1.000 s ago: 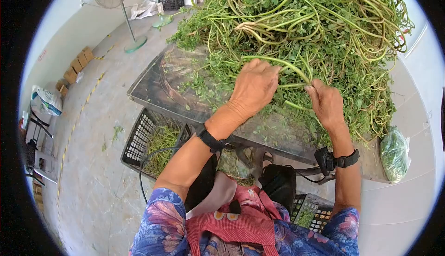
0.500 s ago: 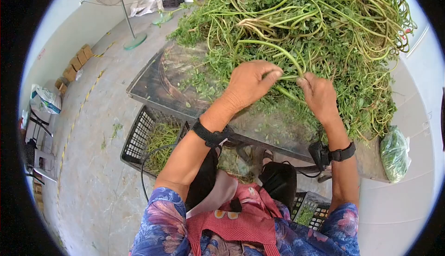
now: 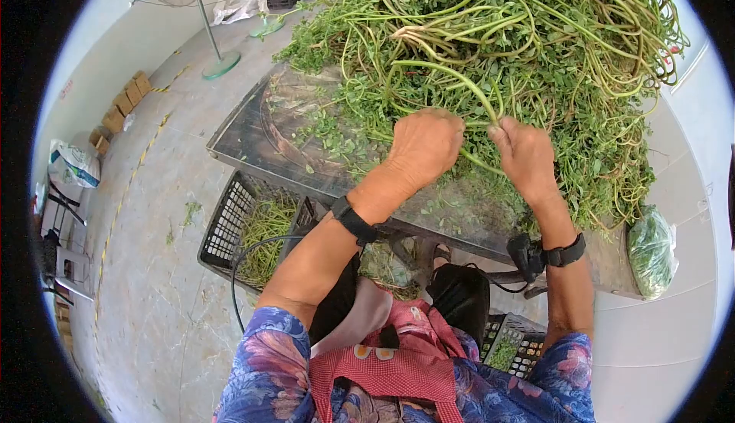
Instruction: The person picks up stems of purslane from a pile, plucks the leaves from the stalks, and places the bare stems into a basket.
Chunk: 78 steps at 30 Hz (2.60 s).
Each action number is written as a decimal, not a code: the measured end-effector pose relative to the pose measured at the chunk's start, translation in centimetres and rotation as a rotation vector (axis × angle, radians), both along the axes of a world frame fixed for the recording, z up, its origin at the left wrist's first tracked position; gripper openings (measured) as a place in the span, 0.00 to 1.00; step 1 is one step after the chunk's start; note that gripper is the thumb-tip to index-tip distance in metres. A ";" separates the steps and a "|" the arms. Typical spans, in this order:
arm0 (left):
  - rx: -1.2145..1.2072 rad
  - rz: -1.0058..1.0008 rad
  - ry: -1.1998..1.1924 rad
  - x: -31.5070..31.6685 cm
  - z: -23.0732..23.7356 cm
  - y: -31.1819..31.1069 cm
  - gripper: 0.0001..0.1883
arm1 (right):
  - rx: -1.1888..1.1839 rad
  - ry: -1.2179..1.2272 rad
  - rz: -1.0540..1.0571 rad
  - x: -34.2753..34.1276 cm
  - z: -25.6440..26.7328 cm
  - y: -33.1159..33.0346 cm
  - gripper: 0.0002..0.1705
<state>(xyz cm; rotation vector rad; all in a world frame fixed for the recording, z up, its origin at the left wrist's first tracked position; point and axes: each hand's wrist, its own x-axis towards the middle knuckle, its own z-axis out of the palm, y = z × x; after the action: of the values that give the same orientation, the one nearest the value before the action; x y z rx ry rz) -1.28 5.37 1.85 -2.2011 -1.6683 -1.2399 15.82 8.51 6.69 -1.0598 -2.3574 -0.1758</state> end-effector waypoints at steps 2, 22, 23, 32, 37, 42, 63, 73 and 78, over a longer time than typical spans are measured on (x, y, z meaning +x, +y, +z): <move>0.012 0.034 -0.025 0.1 -0.4 0.5 0.06 | 0.000 -0.117 -0.132 -1.0 0.2 -1.6 0.14; -0.219 -0.155 0.006 -1.4 -2.5 -2.0 0.26 | -0.150 0.123 0.191 2.0 2.1 1.2 0.14; -0.220 -0.155 0.006 -1.4 -2.7 -1.9 0.26 | -0.145 0.135 0.191 2.2 2.1 1.2 0.14; -0.157 -0.398 -0.857 0.8 -1.7 -0.3 0.12 | -0.219 0.173 0.234 2.5 2.0 -0.3 0.13; -0.404 -0.498 -0.786 1.6 -1.8 -0.9 0.10 | 0.083 -0.026 0.043 2.4 1.1 0.1 0.11; -0.122 -0.377 -0.360 1.8 -1.2 -3.1 0.07 | 0.206 -0.065 -0.019 3.0 -0.9 2.4 0.11; -0.486 -0.939 -1.977 -5.3 -1.5 0.0 0.13 | 0.263 -0.044 0.062 6.8 -4.5 0.2 0.13; -0.395 -0.855 -1.209 -4.2 1.9 -4.1 0.09 | 0.250 -0.166 0.041 8.2 -6.4 1.7 0.15; -0.364 -0.606 -1.038 -5.0 1.2 -3.0 0.09 | -0.171 -0.421 -0.113 7.0 -4.3 -0.1 0.18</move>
<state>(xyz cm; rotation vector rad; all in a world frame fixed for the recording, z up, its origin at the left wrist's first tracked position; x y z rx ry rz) -6.24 2.40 3.07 -2.5612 -1.5543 -2.7972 22.81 8.37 2.39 -1.3480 -2.7245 -0.2649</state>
